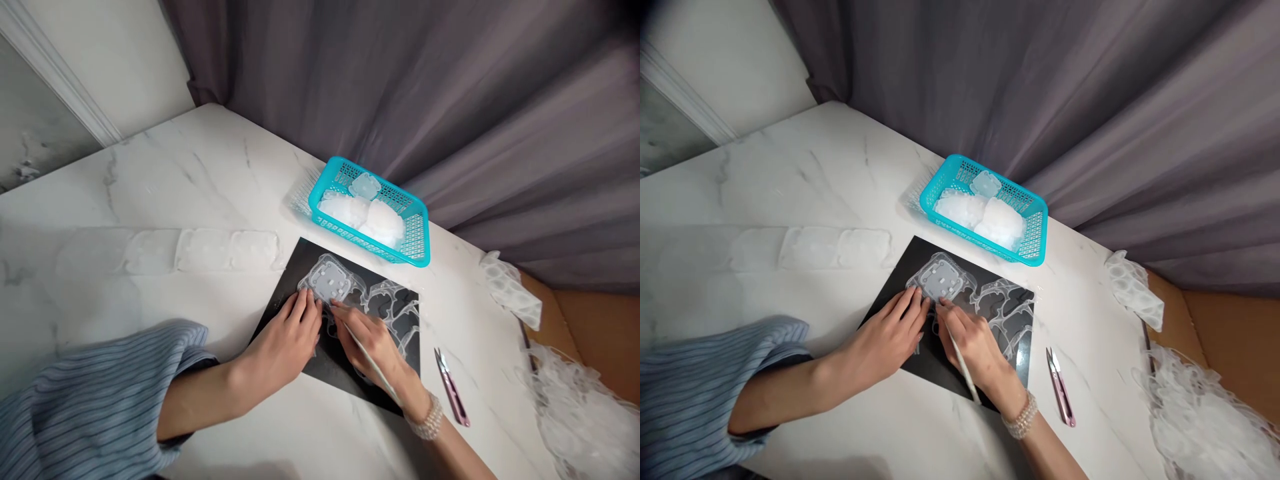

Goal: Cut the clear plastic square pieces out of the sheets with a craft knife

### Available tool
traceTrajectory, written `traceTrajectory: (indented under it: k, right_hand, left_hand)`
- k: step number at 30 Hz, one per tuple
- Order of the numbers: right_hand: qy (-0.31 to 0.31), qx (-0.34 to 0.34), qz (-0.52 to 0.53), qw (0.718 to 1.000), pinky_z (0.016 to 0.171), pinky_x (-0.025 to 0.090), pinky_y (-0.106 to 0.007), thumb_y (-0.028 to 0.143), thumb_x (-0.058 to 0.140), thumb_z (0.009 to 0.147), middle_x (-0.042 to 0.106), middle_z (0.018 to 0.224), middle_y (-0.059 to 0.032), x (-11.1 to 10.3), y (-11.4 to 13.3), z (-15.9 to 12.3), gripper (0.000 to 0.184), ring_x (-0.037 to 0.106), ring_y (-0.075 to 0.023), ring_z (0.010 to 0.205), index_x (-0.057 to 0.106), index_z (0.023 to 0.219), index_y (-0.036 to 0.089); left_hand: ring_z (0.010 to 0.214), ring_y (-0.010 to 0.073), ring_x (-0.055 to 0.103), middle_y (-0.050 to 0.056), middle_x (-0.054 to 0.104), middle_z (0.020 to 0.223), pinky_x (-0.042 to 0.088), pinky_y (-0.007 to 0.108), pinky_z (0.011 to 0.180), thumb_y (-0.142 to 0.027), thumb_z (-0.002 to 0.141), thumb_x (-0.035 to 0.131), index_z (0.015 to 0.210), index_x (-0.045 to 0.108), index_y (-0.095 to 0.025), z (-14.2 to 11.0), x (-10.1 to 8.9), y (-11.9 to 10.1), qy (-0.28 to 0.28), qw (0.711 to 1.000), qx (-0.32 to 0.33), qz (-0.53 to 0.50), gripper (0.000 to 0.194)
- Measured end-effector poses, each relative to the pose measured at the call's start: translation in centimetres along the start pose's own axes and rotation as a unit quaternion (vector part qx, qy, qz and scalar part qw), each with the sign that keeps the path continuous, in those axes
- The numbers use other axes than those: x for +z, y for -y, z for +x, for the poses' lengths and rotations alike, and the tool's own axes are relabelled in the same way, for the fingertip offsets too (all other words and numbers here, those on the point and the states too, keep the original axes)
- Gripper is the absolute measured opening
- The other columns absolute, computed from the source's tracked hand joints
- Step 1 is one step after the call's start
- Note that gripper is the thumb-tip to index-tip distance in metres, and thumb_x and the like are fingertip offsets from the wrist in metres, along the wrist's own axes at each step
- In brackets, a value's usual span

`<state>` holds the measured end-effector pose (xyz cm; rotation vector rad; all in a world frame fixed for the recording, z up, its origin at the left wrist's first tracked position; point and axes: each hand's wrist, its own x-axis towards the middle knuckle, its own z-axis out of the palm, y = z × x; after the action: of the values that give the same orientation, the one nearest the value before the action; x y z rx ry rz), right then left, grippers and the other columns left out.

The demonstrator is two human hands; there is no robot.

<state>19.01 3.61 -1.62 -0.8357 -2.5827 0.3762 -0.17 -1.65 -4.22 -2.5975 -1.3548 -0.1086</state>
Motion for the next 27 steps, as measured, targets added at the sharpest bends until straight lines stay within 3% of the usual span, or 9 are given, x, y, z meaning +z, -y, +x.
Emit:
traceTrajectory:
  k: [6, 10, 18, 23, 27]
  right_hand:
    - [-0.006, -0.056, -0.053, 0.997, 0.078, 0.062, -0.039, 0.007, 0.045, 0.097, 0.07, 0.105, -0.0165, 1.2, -0.6, 0.5, 0.034, 0.071, -0.0243, 0.093, 0.05, 0.129, 0.013]
    - [-0.018, -0.037, -0.04, 0.998, 0.08, 0.061, -0.04, 0.009, 0.045, 0.097, 0.069, 0.099, -0.0132, 1.3, -0.5, 0.7, 0.035, 0.069, -0.0249, 0.096, 0.05, 0.13, 0.017]
    - [-0.018, 0.022, 0.064, 0.998, 0.078, 0.06, -0.039, 0.013, 0.045, 0.098, 0.066, 0.1, -0.0112, 1.0, -0.4, 1.5, 0.026, 0.066, -0.0222, 0.088, 0.056, 0.12, 0.019]
    - [-0.012, 0.021, 0.069, 0.997, 0.092, 0.058, -0.041, 0.015, 0.046, 0.099, 0.065, 0.113, -0.0128, 1.2, -0.5, 2.1, 0.027, 0.063, -0.0232, 0.107, 0.058, 0.122, 0.02]
    - [0.003, 0.022, 0.017, 1.0, 0.102, 0.051, -0.049, 0.016, 0.046, 0.099, 0.06, 0.131, -0.0198, 1.4, -0.9, 1.8, 0.025, 0.057, -0.0273, 0.125, 0.059, 0.12, 0.014]
  left_hand:
    - [0.129, 0.0378, 0.049, 0.024, 0.059, 0.132, 0.037, 0.049, 0.109, -0.029, 0.098, 0.041, 0.129, 0.058, 0.0, 0.1, -0.4, 0.6, -0.02, 1.0, -0.004, -0.014, 0.046]
    - [0.127, 0.0336, 0.051, 0.02, 0.061, 0.13, 0.04, 0.046, 0.106, -0.03, 0.101, 0.036, 0.13, 0.058, -0.003, 0.3, -0.3, 0.6, -0.034, 0.999, -0.022, -0.024, 0.046]
    - [0.124, 0.0354, 0.051, 0.021, 0.059, 0.131, 0.039, 0.05, 0.105, -0.035, 0.1, 0.038, 0.129, 0.059, 0.0, 0.3, 0.2, 0.3, -0.043, 0.998, -0.044, -0.034, 0.051]
    - [0.13, 0.035, 0.048, 0.024, 0.052, 0.141, 0.038, 0.051, 0.107, -0.037, 0.099, 0.038, 0.131, 0.057, -0.002, 0.3, 0.4, 0.2, -0.037, 0.996, -0.07, -0.051, 0.051]
    - [0.137, 0.037, 0.042, 0.027, 0.043, 0.148, 0.035, 0.052, 0.11, -0.04, 0.098, 0.042, 0.129, 0.06, -0.006, 0.3, 0.6, -0.1, -0.034, 0.992, -0.1, -0.069, 0.05]
